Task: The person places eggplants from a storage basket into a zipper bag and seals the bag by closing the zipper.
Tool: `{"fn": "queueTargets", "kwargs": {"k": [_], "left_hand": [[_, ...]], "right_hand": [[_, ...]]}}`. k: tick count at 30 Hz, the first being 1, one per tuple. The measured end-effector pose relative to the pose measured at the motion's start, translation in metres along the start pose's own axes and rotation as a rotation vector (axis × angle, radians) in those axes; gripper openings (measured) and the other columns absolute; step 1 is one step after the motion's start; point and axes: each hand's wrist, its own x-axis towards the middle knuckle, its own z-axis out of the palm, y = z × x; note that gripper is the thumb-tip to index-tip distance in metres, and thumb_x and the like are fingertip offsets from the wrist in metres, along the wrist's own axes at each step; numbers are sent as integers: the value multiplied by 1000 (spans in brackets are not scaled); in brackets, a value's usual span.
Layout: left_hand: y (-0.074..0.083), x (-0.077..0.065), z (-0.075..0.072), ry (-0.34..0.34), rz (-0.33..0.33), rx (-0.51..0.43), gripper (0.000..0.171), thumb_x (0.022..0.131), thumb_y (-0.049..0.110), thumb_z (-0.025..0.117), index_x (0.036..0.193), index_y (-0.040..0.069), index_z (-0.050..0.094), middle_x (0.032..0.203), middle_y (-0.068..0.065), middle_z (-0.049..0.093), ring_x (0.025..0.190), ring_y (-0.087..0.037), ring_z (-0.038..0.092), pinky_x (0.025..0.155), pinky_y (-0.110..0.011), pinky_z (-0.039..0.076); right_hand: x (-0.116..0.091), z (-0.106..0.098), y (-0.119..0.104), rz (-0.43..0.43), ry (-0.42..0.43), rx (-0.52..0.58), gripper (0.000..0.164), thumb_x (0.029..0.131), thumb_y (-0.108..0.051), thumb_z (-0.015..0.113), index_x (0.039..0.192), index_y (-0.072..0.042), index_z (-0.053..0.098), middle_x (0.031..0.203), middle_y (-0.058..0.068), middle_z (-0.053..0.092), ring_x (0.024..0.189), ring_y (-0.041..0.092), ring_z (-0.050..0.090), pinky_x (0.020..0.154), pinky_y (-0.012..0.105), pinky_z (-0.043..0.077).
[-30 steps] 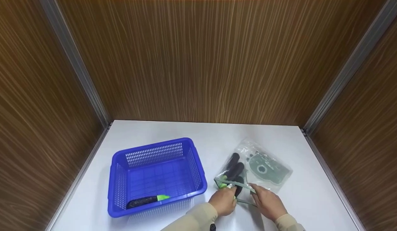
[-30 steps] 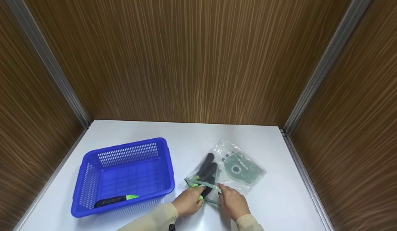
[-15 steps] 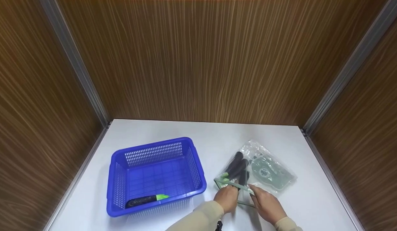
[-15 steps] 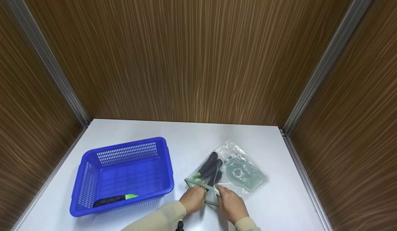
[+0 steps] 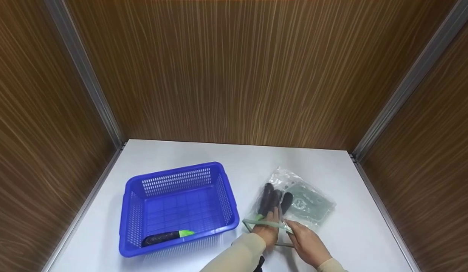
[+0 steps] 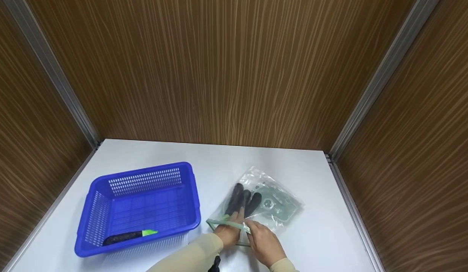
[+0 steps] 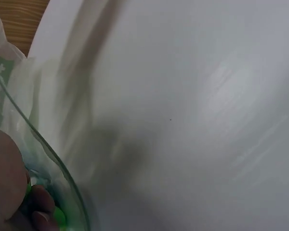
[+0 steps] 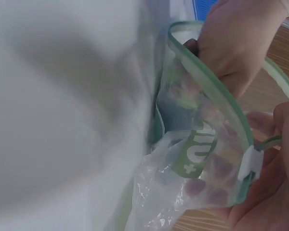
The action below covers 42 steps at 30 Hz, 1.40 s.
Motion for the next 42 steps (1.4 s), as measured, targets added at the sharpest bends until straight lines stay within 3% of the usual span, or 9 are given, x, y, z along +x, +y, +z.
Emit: {"fn": "queueTargets", "kwargs": {"k": [5,9,17,22,25,28,32,37,42], "left_hand": [[-4,5,-1,-48,-151,-137,65,87,9,64,145,2,35,124,-11,57,107,-18,61,98,-33,42],[-5,3,-1,21,-165,-124,70,82,7,68,145,6,38,122,-10,55,101,-18,62,97,-35,42],[1,-23,-12,252,4,-131,57,81,12,68,134,4,51,110,-10,53,93,-22,60,91,-38,46],[-2,-53,-47,207,146,-150,40,81,20,70,117,6,61,97,-5,61,87,-17,60,79,-28,50],[-10,-69,-77,189,230,-141,36,85,25,68,115,8,62,99,-3,62,93,-16,60,85,-27,48],[-23,-79,-109,202,271,-123,34,87,28,67,115,10,63,100,-1,63,96,-14,60,88,-28,47],[-49,-87,-149,163,227,-181,35,90,29,64,118,9,64,104,-2,65,97,-16,60,87,-31,49],[-96,-95,-187,115,112,-241,38,92,29,62,123,6,61,115,-8,65,108,-23,59,95,-39,46],[-153,-110,-210,68,-27,-220,46,91,33,64,127,4,59,125,-14,61,118,-31,54,101,-46,41]], "right_hand": [[2,2,-1,-14,-7,12,29,97,-15,55,126,-9,60,120,9,65,109,28,62,92,46,47],[3,3,1,-8,-17,19,33,95,-12,57,128,-10,59,121,9,64,109,28,62,91,47,48],[7,-1,5,53,-32,54,37,94,-12,59,131,-12,57,124,9,63,112,29,60,93,49,46],[9,-4,6,94,-47,60,38,95,-14,58,133,-14,55,128,8,61,115,29,59,95,48,45],[11,-6,5,117,-58,62,38,95,-16,58,133,-15,55,128,8,61,115,29,59,95,49,45],[12,-9,6,138,-57,69,37,94,-16,58,131,-15,56,126,7,62,113,28,60,94,49,46],[13,-12,8,148,-59,77,37,95,-17,59,131,-15,56,125,7,62,113,29,60,94,49,45],[13,-14,10,151,-64,88,37,95,-16,59,132,-14,56,127,8,62,115,29,59,96,49,44],[10,-14,11,149,-63,87,38,95,-17,58,133,-16,55,129,8,60,118,30,56,98,50,42]]}}
